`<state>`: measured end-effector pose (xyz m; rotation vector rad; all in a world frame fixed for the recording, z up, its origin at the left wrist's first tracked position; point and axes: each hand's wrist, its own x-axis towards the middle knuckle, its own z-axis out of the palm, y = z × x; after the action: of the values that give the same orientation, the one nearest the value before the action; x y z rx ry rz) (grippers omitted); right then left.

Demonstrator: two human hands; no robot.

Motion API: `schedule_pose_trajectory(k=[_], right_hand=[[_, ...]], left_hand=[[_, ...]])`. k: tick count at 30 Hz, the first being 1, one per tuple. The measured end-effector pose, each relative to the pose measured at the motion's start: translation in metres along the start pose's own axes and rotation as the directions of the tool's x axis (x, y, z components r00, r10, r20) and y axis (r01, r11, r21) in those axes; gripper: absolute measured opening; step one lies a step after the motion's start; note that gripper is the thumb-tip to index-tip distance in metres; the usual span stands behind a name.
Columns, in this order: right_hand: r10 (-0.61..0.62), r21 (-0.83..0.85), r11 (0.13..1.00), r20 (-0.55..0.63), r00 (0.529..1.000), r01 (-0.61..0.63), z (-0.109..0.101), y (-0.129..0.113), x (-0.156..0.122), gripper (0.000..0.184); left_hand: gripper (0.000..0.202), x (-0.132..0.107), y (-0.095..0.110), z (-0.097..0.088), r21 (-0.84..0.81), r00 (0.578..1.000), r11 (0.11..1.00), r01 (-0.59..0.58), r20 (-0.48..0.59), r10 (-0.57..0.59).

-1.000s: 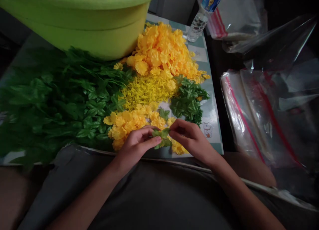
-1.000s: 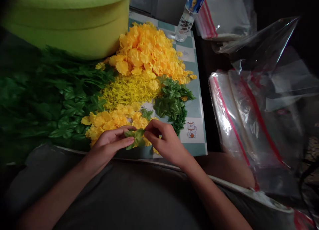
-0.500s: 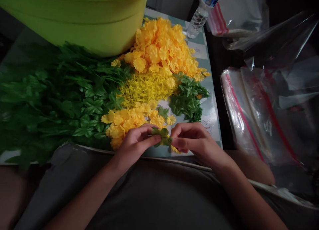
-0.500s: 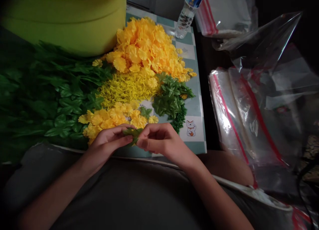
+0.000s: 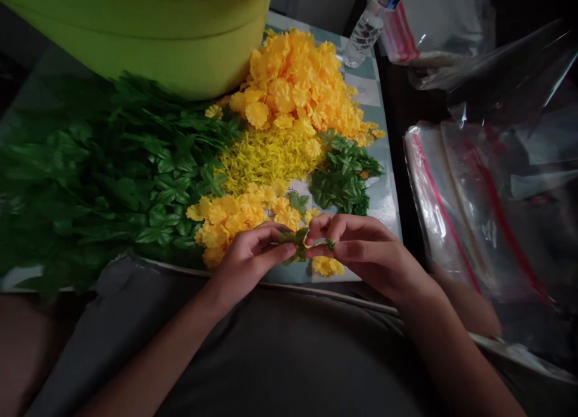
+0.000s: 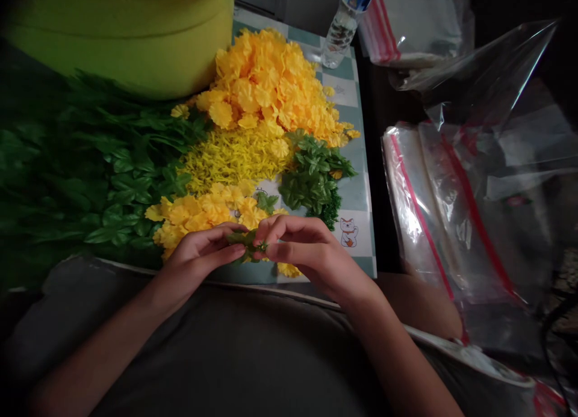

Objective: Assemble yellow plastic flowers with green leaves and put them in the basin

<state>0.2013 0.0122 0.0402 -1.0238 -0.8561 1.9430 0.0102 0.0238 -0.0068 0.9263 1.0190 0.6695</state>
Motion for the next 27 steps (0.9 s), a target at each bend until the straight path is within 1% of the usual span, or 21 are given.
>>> schedule_pose_trajectory(k=[3, 7, 10, 16, 22, 24, 27], right_hand=[[0.033, -0.040, 0.999, -0.012, 0.999, -0.033, -0.001, 0.002, 0.000, 0.006], [-0.010, -0.174, 0.985, 0.006, 1.000, 0.010, -0.002, 0.005, 0.002, 0.006], [-0.020, -0.253, 0.967, 0.008, 1.000, 0.021, 0.000, 0.007, 0.003, 0.006], [-0.006, -0.326, 0.945, -0.017, 1.000, 0.000, 0.004, 0.009, 0.006, 0.007], [-0.064, -0.497, 0.867, -0.041, 0.997, 0.035, 0.004, 0.016, 0.011, 0.013], [-0.082, -0.511, 0.858, -0.038, 0.996, 0.051, 0.003, 0.020, 0.012, 0.012], [-0.121, -0.475, 0.876, -0.042, 0.992, 0.087, 0.003, 0.024, 0.012, 0.006]], left_hand=[[0.013, 0.000, 0.000, -0.001, 0.015, 1.000, 1.000, -0.008, 0.026, 0.008], [0.013, 0.000, 0.001, -0.001, 0.023, 0.999, 0.999, -0.034, 0.033, 0.033], [0.012, 0.000, 0.001, 0.000, 0.009, 0.998, 0.999, -0.046, 0.051, 0.046], [0.011, 0.000, 0.000, 0.000, 0.013, 0.996, 0.998, -0.055, 0.071, 0.054], [0.012, -0.002, -0.001, -0.001, 0.048, 0.992, 0.995, -0.086, 0.099, 0.081], [0.013, -0.002, -0.001, -0.001, 0.047, 0.991, 0.995, -0.089, 0.100, 0.083], [0.015, -0.002, -0.001, 0.000, 0.038, 0.994, 0.997, -0.072, 0.086, 0.068]])
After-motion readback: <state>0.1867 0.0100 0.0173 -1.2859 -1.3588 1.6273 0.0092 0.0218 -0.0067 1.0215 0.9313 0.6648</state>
